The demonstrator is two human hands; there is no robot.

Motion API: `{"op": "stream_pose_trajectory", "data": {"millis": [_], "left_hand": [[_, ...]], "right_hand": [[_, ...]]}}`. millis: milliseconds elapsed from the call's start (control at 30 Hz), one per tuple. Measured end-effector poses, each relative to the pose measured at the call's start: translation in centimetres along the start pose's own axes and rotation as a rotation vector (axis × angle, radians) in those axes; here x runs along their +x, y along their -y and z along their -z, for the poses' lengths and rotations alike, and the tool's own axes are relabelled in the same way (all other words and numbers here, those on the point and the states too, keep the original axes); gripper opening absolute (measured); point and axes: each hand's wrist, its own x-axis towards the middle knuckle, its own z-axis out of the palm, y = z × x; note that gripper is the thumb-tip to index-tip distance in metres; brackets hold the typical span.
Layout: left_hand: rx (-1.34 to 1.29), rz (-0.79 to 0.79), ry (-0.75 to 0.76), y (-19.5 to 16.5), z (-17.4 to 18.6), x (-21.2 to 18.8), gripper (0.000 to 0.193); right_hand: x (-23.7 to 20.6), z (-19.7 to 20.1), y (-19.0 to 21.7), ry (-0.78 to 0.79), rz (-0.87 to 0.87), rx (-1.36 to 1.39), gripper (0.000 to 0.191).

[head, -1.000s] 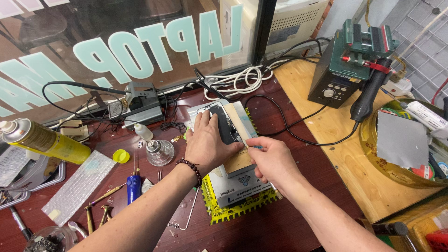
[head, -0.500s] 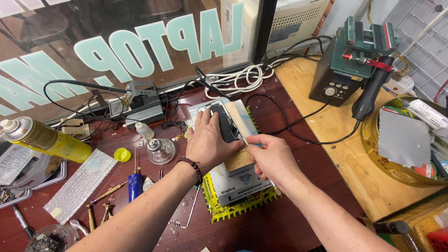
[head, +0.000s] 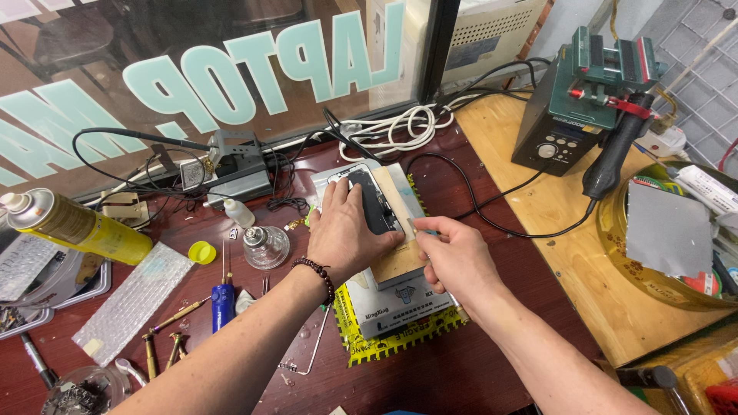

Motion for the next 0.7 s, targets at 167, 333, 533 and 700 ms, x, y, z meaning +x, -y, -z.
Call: {"op": "stream_pose_trajectory", "data": {"millis": [167, 333, 533, 700], "left_hand": [[0.009, 0.019, -0.071, -1.1, 0.1, -0.1, 0.099], [0.002, 0.101, -0.066, -2.5, -0.1, 0.0, 0.08], [-0.03, 0.11, -0.064, -1.9, -0.7, 0.1, 0.069], [-0.028, 0.071, -0.142, -0.9, -2.0, 0.4, 0.071]], "right_hand": [[-0.4, 0.7, -0.3, -0.049, 0.007, 0.052, 0.04], [-0.6, 1.4, -0.6, -0.058, 0.005, 0.038, 0.04], [-1.0, 1.6, -0.7, -0.054, 0.024, 0.018, 0.039], [-1.1, 1.1, -0.7, -0.003, 0.036, -0.012, 0.038]]}}
